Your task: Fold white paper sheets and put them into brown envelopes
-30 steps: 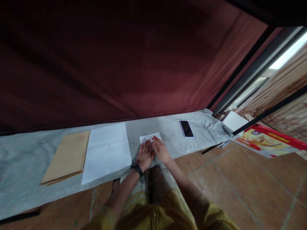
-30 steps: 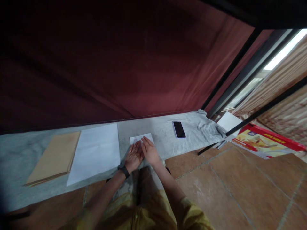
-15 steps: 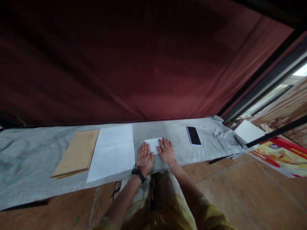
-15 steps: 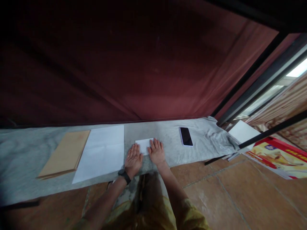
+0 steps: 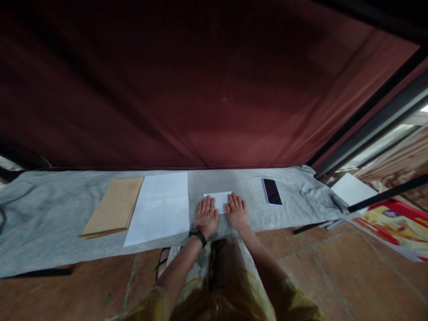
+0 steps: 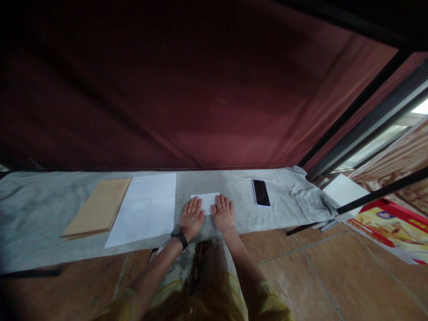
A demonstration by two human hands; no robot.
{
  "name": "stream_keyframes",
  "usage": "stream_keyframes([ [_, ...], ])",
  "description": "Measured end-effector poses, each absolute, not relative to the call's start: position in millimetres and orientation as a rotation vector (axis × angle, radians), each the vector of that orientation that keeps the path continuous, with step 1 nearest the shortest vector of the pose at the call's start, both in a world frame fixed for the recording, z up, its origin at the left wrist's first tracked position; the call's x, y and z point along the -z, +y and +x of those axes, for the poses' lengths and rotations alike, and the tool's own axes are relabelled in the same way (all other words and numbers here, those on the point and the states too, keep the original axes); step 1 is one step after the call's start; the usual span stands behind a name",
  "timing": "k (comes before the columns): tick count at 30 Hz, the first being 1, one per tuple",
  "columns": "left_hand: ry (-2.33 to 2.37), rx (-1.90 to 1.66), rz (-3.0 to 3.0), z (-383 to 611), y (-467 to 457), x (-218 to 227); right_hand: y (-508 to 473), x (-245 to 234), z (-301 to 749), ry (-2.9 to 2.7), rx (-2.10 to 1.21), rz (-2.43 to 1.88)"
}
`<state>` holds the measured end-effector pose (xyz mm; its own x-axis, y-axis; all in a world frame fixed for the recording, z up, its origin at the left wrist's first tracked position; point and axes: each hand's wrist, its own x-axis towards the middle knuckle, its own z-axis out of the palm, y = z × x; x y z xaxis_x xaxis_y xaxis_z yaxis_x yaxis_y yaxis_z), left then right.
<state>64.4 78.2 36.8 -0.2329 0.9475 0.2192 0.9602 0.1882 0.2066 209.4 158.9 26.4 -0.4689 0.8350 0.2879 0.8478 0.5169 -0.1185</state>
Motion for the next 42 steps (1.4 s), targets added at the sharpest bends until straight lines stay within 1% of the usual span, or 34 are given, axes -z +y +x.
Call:
stream_keyframes([
  [6, -2.425, 0.493, -1.835, 64, 71, -39, 158, -25, 229, -2.368, 0.025, -1.466],
  [11, -2.443, 0.456, -1.847, 64, 72, -38, 159, -28, 248, -2.081, -0.141, -1.465],
  [14, -2.442, 0.44, -1.849, 63, 73, -35, 159, -36, 249, -1.982, -0.259, -1.37],
  [17, -2.436, 0.447, -1.84, 63, 74, -33, 155, -46, 232, -2.055, -0.453, -1.205],
  [19, -2.427, 0.455, -1.837, 63, 74, -32, 151, -51, 213, -2.129, -0.494, -1.168],
  [23, -2.405, 0.466, -1.85, 63, 73, -33, 148, -53, 180, -2.384, -0.386, -1.044],
  [26, -2.406, 0.488, -1.843, 64, 73, -33, 147, -49, 172, -2.517, -0.257, -1.1],
  [30, -2.444, 0.509, -1.807, 66, 72, -34, 146, -43, 173, -2.543, -0.139, -1.234],
  [34, -2.48, 0.524, -1.766, 68, 67, -34, 144, -41, 173, -2.548, -0.046, -1.278],
  [39, -2.512, 0.527, -1.688, 70, 62, -34, 144, -38, 171, -2.542, -0.003, -1.267],
  [42, -2.462, 0.546, -1.749, 73, 63, -37, 144, -36, 172, -2.539, 0.008, -1.272],
])
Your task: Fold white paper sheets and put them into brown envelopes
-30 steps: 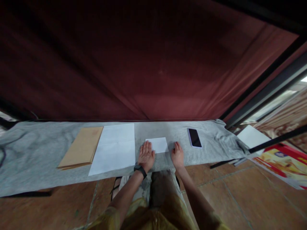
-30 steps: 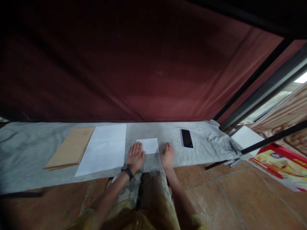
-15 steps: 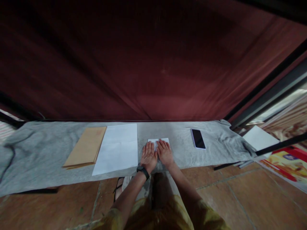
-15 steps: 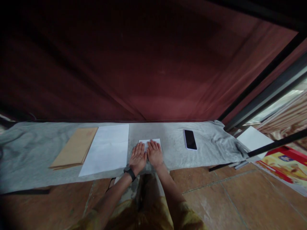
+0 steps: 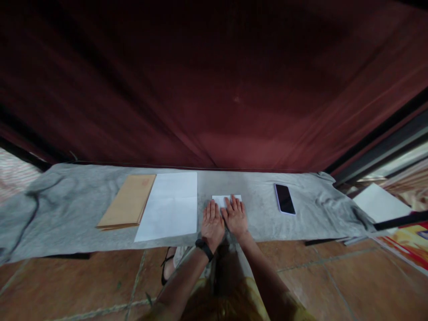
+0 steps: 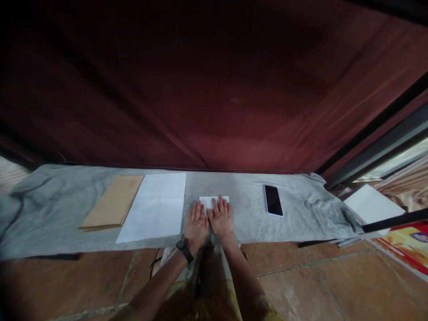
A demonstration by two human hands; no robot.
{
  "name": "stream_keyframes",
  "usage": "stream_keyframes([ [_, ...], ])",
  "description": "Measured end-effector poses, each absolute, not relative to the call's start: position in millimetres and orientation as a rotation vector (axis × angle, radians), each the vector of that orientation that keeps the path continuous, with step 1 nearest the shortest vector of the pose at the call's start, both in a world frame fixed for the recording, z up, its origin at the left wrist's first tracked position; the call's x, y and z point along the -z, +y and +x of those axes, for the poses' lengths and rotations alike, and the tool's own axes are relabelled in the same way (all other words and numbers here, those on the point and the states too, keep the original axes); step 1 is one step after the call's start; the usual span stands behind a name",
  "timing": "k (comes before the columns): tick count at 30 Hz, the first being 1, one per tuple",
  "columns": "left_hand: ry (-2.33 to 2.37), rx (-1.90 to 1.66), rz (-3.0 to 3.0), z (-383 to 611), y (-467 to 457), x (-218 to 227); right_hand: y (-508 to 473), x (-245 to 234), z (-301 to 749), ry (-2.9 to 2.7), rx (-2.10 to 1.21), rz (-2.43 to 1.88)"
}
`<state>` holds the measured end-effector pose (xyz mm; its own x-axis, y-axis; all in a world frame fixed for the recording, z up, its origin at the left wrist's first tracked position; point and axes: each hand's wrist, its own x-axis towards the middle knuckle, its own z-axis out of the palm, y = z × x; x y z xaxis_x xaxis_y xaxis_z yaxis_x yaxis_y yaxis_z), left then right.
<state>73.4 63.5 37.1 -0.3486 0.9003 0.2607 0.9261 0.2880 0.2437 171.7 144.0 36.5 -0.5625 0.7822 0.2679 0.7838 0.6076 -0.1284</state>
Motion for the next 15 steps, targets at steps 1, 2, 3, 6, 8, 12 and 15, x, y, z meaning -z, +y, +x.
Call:
stream_keyframes([
  [1, -2.433, 0.555, -1.798, 74, 65, -38, 144, -36, 172, -2.544, 0.01, -1.276],
  [2, -2.408, 0.56, -1.847, 73, 66, -39, 144, -36, 172, -2.55, 0.012, -1.282],
  [3, -2.392, 0.559, -1.886, 73, 67, -40, 143, -37, 172, -2.556, 0.014, -1.288],
  [6, -2.396, 0.538, -1.921, 69, 72, -39, 143, -38, 172, -2.567, 0.009, -1.308],
  [8, -2.397, 0.531, -1.926, 67, 75, -38, 143, -39, 172, -2.576, -0.002, -1.313],
  [12, -2.395, 0.553, -1.926, 65, 81, -36, 143, -40, 172, -2.586, -0.003, -1.302],
  [15, -2.437, 0.548, -1.908, 64, 86, -38, 143, -39, 172, -2.585, 0.011, -1.293],
])
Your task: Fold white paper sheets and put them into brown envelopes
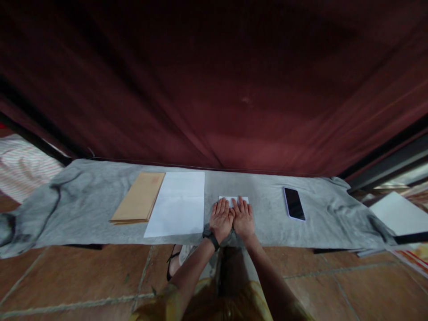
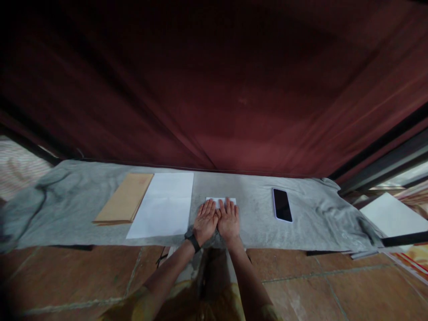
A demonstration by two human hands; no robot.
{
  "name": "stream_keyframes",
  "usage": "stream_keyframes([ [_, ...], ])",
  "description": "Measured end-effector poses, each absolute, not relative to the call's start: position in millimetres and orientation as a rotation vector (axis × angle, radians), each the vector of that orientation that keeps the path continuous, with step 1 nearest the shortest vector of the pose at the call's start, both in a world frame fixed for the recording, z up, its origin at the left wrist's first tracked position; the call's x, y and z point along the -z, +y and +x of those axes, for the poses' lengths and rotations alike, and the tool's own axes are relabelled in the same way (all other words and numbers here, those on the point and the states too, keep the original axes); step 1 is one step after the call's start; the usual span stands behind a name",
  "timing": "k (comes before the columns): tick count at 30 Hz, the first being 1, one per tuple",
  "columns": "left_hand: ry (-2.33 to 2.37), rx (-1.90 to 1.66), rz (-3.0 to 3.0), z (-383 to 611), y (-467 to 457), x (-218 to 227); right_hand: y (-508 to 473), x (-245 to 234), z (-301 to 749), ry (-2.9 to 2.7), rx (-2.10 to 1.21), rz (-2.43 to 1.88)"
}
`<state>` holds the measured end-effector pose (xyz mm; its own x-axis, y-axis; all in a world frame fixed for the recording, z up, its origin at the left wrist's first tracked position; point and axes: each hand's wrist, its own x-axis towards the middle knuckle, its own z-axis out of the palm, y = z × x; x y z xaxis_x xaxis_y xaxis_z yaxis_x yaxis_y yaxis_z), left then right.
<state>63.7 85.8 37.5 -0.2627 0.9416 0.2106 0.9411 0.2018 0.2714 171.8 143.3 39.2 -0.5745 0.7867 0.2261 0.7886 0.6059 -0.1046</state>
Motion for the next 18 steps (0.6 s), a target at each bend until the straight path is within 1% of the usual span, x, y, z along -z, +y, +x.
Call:
stream_keyframes([
  [5, 2.468, -0.476, 1.85, 56, 93, -38, 142, -38, 170, -2.552, 0.007, -1.306],
  [13, 2.548, -0.542, 1.801, 50, 87, -27, 142, -37, 169, -2.492, 0.026, -1.346],
  [18, 2.583, -0.495, 1.757, 54, 74, -36, 141, -36, 170, -2.499, 0.046, -1.334],
])
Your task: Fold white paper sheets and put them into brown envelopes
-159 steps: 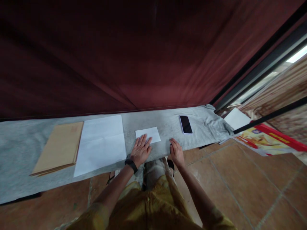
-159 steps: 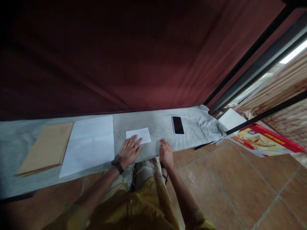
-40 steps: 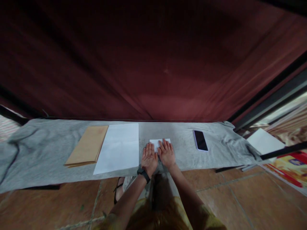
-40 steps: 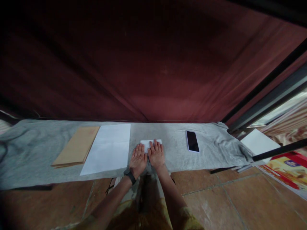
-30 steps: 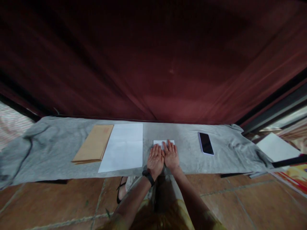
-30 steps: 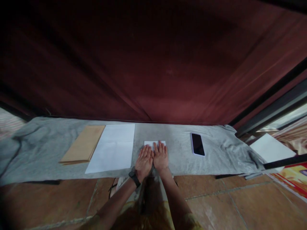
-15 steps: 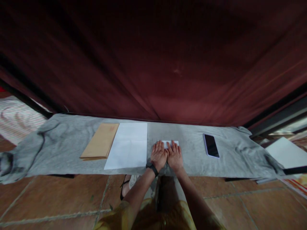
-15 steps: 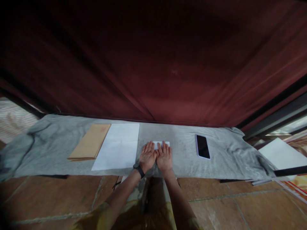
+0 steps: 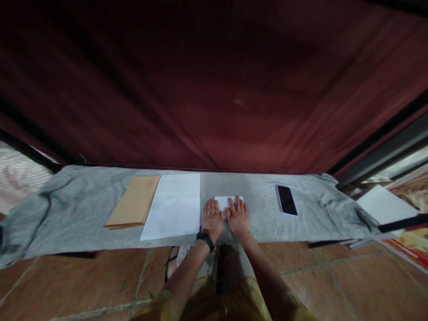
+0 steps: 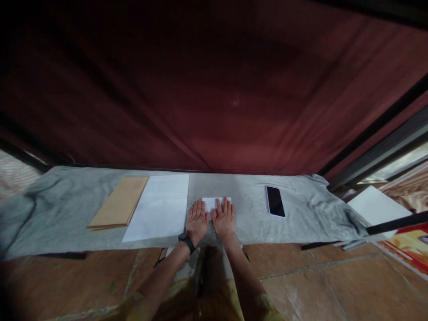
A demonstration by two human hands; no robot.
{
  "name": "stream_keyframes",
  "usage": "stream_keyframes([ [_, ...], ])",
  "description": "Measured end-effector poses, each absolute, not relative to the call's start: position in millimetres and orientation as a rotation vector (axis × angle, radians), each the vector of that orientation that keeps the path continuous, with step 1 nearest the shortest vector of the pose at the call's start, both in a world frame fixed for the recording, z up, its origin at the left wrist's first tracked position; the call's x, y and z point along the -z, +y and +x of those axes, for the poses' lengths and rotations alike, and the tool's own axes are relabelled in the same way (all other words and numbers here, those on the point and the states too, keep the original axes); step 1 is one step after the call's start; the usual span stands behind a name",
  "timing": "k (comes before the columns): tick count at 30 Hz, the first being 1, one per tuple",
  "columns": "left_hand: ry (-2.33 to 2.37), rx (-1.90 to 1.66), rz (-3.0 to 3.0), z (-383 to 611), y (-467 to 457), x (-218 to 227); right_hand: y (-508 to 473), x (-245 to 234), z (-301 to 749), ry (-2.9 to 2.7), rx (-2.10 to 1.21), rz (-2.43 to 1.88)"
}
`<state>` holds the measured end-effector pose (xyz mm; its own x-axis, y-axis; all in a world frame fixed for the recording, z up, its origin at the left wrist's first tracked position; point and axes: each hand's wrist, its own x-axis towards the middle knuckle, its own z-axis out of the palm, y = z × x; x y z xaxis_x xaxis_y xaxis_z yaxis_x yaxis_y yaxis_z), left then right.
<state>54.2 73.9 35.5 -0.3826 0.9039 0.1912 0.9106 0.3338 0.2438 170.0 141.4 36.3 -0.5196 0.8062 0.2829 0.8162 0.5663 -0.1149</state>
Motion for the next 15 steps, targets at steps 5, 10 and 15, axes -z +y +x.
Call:
stream_keyframes([
  [5, -2.474, 0.463, -1.882, 47, 45, -64, 141, -32, 171, -2.494, 0.08, -1.327],
  [10, -2.382, 0.612, -1.601, -35, 14, -96, 142, -28, 171, -2.48, 0.093, -1.347],
  [15, -2.691, 0.572, -0.841, -166, -30, -101, 142, -28, 171, -2.499, 0.089, -1.361],
])
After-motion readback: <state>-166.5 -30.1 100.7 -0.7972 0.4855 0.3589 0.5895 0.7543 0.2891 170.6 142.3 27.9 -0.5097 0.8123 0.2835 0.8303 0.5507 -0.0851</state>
